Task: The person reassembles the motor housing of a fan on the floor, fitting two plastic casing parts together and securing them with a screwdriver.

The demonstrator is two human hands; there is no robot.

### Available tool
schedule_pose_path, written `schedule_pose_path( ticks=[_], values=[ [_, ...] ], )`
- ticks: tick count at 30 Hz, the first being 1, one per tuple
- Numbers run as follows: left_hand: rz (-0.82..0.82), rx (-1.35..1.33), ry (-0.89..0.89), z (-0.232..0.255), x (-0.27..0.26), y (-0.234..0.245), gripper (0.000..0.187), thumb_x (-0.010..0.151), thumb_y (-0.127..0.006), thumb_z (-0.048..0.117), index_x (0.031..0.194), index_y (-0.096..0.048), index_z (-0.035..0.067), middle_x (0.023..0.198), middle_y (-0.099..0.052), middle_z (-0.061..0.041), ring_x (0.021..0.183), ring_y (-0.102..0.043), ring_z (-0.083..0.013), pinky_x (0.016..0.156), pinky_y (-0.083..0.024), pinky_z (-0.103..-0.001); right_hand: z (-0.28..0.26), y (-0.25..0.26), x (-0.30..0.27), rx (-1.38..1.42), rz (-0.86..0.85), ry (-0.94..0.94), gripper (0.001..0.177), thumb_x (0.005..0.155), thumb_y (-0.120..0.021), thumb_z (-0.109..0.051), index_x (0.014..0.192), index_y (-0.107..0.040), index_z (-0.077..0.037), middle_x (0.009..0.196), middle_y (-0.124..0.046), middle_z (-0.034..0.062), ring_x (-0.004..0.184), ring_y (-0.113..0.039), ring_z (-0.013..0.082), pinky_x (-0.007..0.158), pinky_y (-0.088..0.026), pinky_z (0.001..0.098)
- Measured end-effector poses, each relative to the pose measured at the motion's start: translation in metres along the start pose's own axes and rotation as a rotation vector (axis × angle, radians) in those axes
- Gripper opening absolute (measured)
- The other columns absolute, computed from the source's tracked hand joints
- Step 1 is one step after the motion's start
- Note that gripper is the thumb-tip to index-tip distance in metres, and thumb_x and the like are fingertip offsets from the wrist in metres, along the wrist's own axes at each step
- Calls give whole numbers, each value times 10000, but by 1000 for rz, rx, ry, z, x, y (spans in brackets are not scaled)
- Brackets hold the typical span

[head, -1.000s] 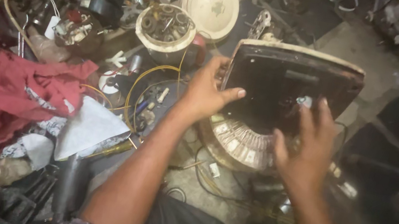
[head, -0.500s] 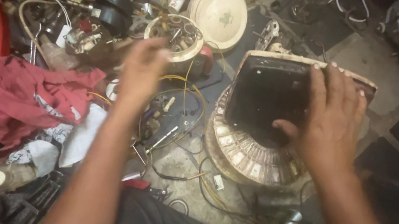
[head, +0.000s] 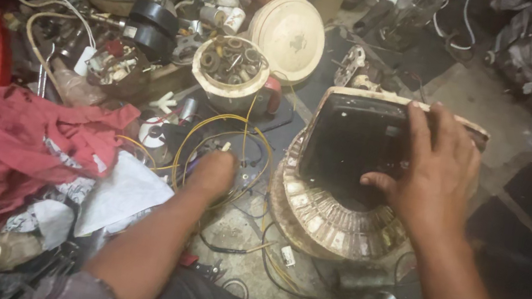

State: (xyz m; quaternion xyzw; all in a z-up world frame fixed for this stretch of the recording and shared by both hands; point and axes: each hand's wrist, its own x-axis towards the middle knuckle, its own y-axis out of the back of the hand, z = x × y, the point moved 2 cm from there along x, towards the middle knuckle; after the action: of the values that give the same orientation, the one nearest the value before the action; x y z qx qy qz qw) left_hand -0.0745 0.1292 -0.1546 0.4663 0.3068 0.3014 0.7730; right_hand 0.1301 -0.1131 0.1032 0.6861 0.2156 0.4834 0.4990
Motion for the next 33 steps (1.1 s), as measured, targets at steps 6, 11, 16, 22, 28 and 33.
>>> schedule_pose_path(
  ticks=[6, 11, 16, 22, 28, 33],
  values=[
    [176, -148, -156, 17, -11, 23, 311, 906, -583, 116, 1161, -742, 194, 1184, -689, -201, 1109, -666, -375, 952, -514, -488, 1, 0, 0, 19, 14, 23, 1206, 460, -952, -442, 1519, -456, -146, 1545, -412, 174, 1405, -379, 418, 1124, -305, 574],
    [27, -172, -168, 21, -18, 35, 235, 912, -613, 199, 1059, -780, 274, 1238, -657, -92, 1090, -658, -341, 945, -504, -469, 3, 0, 0, 33, 37, 61, 1197, 452, -943, -434, 1505, -460, -133, 1528, -424, 175, 1393, -391, 419, 1128, -317, 574],
    [97, -8, -355, 8, 4, 5, 268, 893, -578, 124, 1049, -766, 233, 1152, -687, -104, 1066, -674, -330, 932, -520, -462, 1, -1, 0, 28, 41, 47, 1205, 438, -939, -443, 1504, -466, -139, 1522, -433, 169, 1390, -397, 406, 1115, -323, 571],
    [249, -28, -384, 4, 12, -5, 101, 896, -607, 97, 967, -676, 79, 1054, -688, -168, 1016, -666, -377, 899, -521, -483, 2, 0, 2, 28, 42, 55, 1213, 427, -937, -446, 1502, -468, -137, 1512, -438, 169, 1391, -396, 398, 1113, -318, 570],
    [441, -300, -261, 0, -13, 51, 170, 794, -713, 108, 943, -650, 56, 958, -714, -178, 927, -668, -406, 815, -524, -502, 4, -1, 1, 21, 18, 38, 1227, 438, -940, -451, 1513, -441, -138, 1527, -413, 180, 1415, -371, 397, 1141, -290, 567],
    [521, -513, -114, 4, -28, 91, 154, 843, -688, 117, 994, -664, 92, 929, -738, -138, 887, -715, -333, 804, -558, -455, 3, 1, -2, 44, 6, 24, 1216, 476, -933, -438, 1528, -405, -132, 1560, -380, 182, 1436, -341, 400, 1161, -267, 565]
  ],
)
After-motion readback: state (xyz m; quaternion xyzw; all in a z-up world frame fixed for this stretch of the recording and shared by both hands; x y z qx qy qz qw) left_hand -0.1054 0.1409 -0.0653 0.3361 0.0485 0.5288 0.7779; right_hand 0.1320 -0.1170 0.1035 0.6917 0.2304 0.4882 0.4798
